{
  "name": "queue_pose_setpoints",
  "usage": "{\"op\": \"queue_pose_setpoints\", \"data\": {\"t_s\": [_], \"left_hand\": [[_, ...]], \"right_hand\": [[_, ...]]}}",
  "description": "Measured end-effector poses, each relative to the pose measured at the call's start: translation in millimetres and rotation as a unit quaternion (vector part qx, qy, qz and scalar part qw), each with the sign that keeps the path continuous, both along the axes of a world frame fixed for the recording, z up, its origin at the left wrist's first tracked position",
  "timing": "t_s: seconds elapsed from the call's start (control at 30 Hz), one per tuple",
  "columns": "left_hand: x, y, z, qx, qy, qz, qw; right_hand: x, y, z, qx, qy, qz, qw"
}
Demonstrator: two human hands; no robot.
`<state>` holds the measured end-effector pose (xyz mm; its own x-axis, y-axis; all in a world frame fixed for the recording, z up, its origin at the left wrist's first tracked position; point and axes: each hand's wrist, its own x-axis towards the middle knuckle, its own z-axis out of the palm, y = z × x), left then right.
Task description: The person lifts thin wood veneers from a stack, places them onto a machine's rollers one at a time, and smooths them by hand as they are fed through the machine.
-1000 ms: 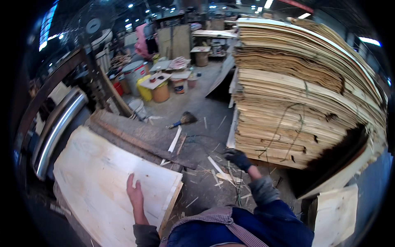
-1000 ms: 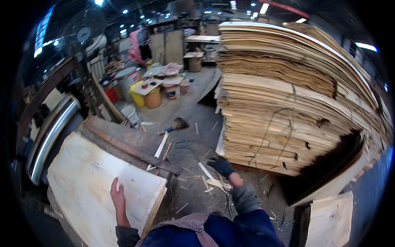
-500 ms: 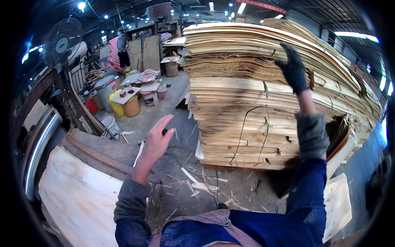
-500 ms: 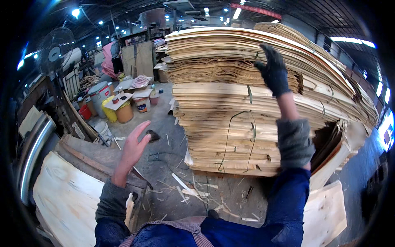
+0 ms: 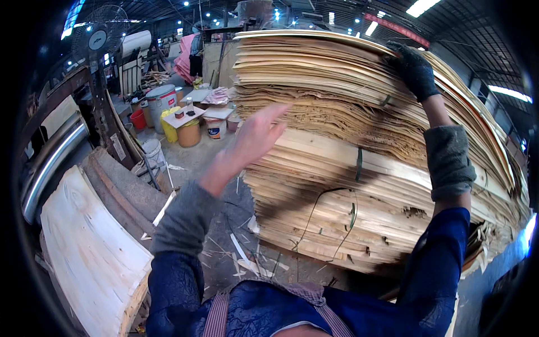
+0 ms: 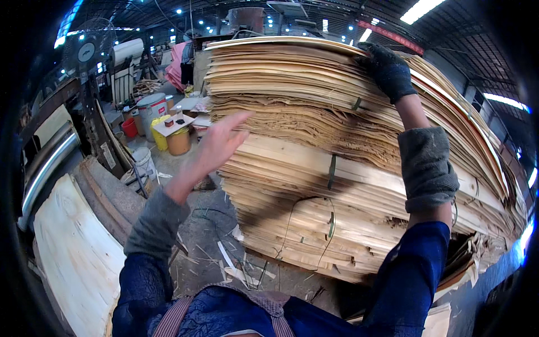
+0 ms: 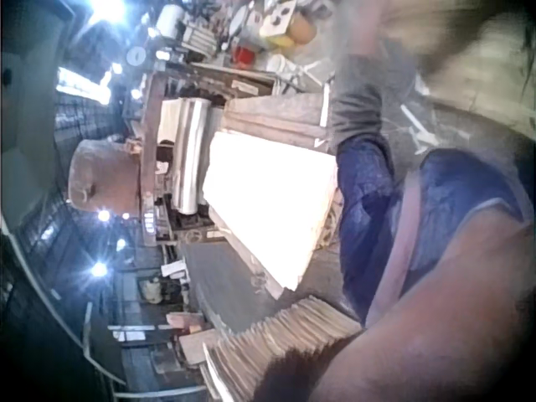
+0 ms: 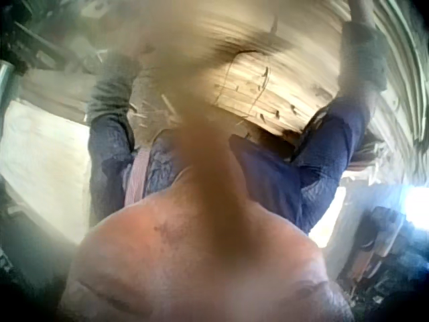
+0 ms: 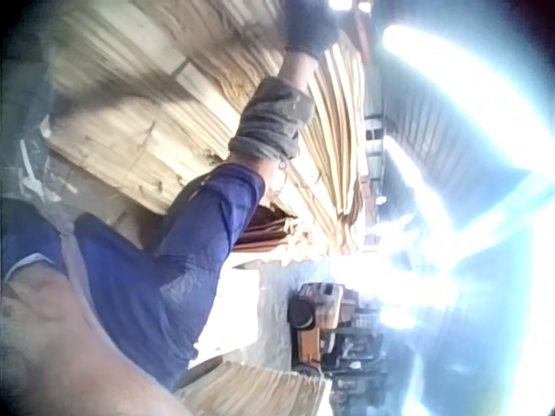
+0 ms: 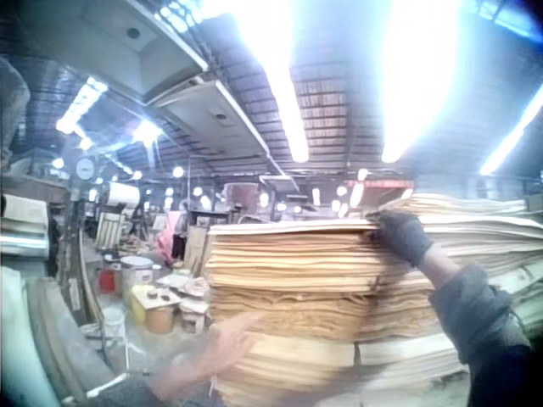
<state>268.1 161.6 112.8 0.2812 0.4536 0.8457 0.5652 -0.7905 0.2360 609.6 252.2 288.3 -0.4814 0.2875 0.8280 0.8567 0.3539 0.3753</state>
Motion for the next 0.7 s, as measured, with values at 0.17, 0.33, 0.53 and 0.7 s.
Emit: {"op": "queue_pose_setpoints", "data": {"t_s": [0.17,0.33,0.53,0.7], "left_hand": [[47,66,81,0.276,0.016,0.076,0.958],[66,121,157,0.283,0.122,0.242,0.92],[70,132,168,0.175,0.204,0.293,0.917],[61,105,138,0.228,0.188,0.261,0.919]], "right_hand": [[9,4,22,0.015,-0.008,-0.006,1.0],[-7,6,22,0.029,-0.012,-0.012,0.999],[-1,8,14,-0.021,-0.047,-0.103,0.993],[-12,-25,-21,0.009,-0.026,-0.045,0.999]]}}
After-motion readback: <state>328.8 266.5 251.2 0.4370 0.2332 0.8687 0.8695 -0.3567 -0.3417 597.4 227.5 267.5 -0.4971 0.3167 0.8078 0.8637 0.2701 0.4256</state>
